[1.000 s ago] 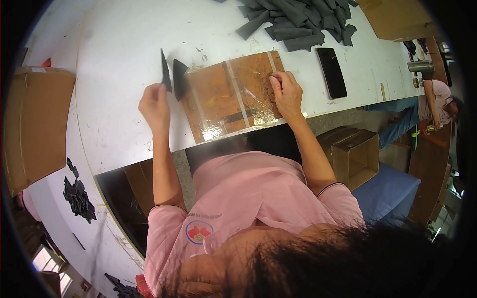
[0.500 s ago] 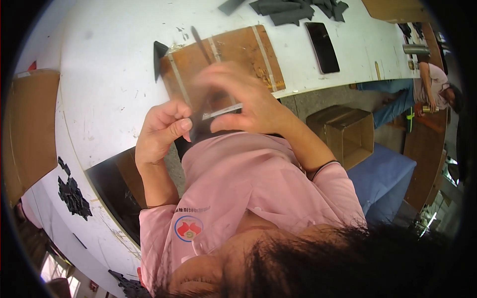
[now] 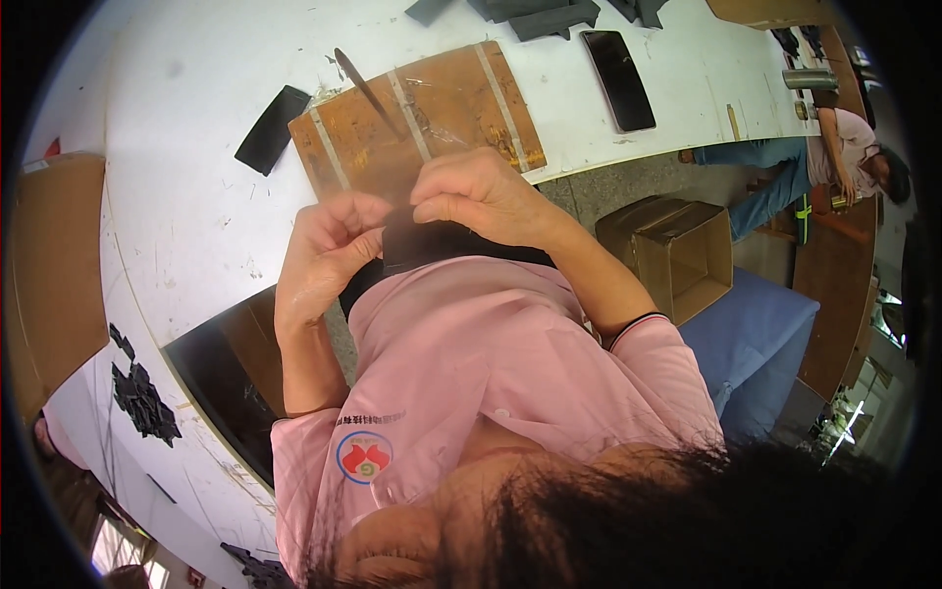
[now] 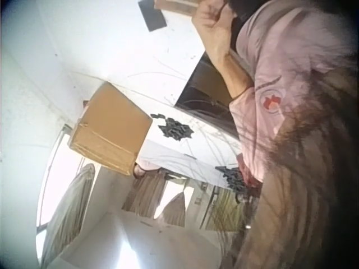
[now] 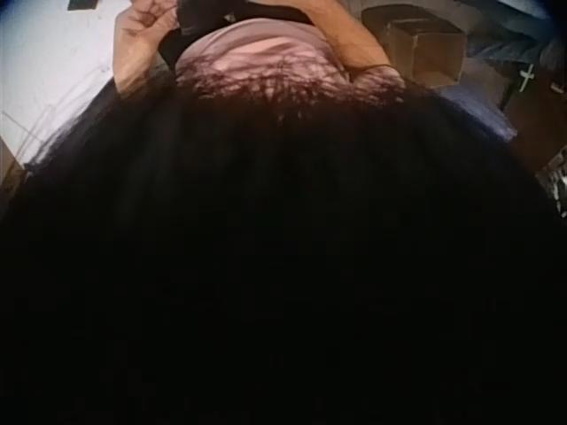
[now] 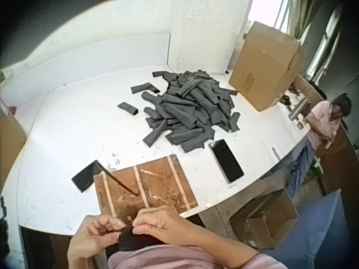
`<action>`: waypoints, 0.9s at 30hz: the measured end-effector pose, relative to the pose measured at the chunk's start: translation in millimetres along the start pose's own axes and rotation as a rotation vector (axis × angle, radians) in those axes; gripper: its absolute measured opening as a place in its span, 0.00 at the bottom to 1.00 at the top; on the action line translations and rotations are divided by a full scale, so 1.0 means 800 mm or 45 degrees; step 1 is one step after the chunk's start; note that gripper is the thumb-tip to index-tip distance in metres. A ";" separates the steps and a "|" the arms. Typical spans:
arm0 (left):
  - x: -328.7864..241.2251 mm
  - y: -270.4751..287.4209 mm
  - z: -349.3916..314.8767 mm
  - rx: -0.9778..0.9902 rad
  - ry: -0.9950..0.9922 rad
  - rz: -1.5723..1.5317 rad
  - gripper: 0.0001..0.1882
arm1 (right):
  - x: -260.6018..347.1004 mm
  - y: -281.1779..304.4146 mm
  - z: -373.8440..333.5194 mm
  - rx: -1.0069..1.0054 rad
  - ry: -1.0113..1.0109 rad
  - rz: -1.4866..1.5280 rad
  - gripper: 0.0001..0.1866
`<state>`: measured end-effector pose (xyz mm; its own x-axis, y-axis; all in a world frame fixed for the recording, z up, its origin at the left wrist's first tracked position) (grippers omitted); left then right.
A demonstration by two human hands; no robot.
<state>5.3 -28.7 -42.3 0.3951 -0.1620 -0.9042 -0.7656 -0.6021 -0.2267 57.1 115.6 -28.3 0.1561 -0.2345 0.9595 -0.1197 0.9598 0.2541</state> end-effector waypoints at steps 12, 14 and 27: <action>0.010 -0.003 0.016 -0.406 -0.238 -0.082 0.03 | 0.006 0.015 -0.004 -0.699 0.174 -0.732 0.08; 0.006 -0.010 0.019 -0.451 -0.294 -0.068 0.02 | 0.009 0.010 -0.007 -0.644 0.082 -0.504 0.10; 0.016 -0.027 0.027 -0.921 -0.618 0.492 0.03 | 0.004 -0.007 -0.003 -0.806 -0.016 -0.312 0.02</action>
<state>16.1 -1.1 -56.5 -0.1976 -0.2064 -0.9583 -0.2354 -0.9390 0.2508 60.3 109.9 -26.7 0.0934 -0.4549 0.8856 0.5152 0.7833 0.3480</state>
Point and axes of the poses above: each hand's wrist, its own z-axis towards the middle knuckle, its own y-axis out of the back of the hand, x = y × z, the point moved 5 cm from there along z, towards the middle knuckle, and after that the axes turned 3 degrees about x, right-handed, at the moved point
